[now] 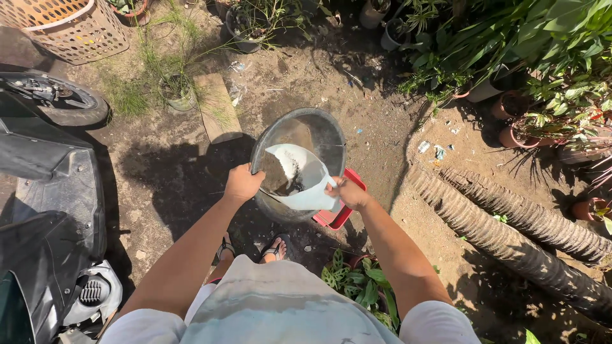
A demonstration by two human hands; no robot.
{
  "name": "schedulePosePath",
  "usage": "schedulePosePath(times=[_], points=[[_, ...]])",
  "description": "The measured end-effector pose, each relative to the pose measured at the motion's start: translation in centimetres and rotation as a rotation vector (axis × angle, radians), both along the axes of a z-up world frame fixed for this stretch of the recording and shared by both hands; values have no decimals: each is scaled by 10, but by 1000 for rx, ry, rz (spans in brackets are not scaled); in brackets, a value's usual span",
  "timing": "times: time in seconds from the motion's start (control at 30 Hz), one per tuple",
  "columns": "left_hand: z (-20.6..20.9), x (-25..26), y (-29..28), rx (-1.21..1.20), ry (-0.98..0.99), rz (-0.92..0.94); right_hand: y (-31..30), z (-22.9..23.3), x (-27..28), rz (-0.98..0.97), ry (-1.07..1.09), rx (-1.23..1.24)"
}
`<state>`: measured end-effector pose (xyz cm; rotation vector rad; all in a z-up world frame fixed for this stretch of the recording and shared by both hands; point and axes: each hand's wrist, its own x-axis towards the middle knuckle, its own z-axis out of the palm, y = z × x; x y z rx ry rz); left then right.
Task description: Trimming plant leaves with scissors and transferring soil from a bucket into a pot in an outdoor garden.
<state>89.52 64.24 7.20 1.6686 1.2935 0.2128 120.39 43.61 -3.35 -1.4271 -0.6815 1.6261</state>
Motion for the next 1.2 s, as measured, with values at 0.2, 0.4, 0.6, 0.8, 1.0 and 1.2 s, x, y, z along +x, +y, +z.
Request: schedulePosePath(times=[0.2,0.4,0.6,0.8,1.0,1.2], points=[[-15,-43,0,-149,-130,119,46,23,-17,-215,116,36],[-13,-52,41,-300,-215,383,101,41,-42,-231,17,150],[-32,-85,126,-359,-280,441,171,51,-86,-352,-6,156],[-39,-111,230,-230,-281,384,250,61,-133,-526,34,241],[-12,-86,314,-267,-263,330,315,67,-124,-715,52,284],[9,-22,364,-388,-199,329,373,84,-64,-769,-7,320]])
